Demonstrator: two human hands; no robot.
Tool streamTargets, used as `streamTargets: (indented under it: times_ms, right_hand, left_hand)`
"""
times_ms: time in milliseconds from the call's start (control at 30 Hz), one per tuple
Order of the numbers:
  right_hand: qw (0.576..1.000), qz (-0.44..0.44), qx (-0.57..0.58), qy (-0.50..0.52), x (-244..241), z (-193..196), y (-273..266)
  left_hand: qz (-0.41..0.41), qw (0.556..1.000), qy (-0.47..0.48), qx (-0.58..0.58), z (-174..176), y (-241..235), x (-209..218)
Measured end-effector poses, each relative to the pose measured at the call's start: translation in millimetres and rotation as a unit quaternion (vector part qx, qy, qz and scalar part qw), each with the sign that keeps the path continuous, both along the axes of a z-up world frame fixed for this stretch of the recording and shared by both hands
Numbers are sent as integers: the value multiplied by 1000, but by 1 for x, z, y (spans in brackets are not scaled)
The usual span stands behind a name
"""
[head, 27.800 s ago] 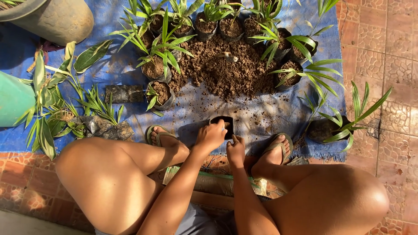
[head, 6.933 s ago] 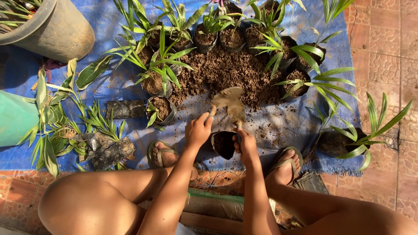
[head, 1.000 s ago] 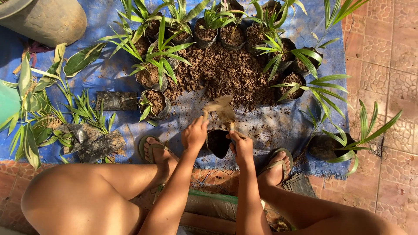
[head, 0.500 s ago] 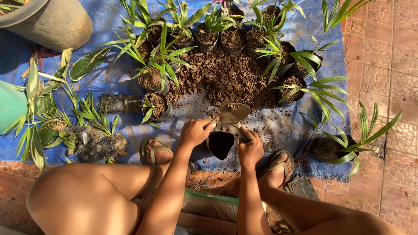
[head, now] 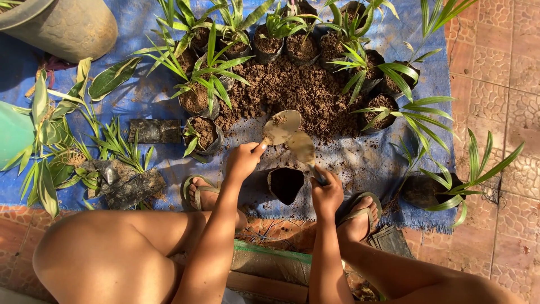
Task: The person scoops soil from a pile on a blue tarp and fills a black plastic nursery bag using a small hand trowel. They repeatedly add soil and press it down with their hands to compact it around the plant.
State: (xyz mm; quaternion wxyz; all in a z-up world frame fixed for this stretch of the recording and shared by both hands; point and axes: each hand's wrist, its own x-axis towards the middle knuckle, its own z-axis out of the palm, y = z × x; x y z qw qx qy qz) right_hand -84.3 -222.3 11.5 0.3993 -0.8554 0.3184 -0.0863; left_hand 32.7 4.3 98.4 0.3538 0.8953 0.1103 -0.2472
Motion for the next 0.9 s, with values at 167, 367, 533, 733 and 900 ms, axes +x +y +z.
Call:
streamTargets:
  times_ms: [167,367,533,733,900]
  right_hand:
    - [949,-49,300,-85,-4,1,-9]
    - [946,135,289,-58,11,18,7]
    - [954,132,262,-57,11,7,23]
    - [947,83,304,-58,19,16,32]
    - [953,6,295,-70,21,24,33]
  left_hand:
    - [-10,999,40,20,-9,-4,-1]
    - [-29,998,52,-5,-7,-12,2]
    - [-43,997,55,-33,-7,-7,0]
    - [-48,996,58,-53,16,-9,-6]
    - [-12,995,63,-81,-11,-13,-9]
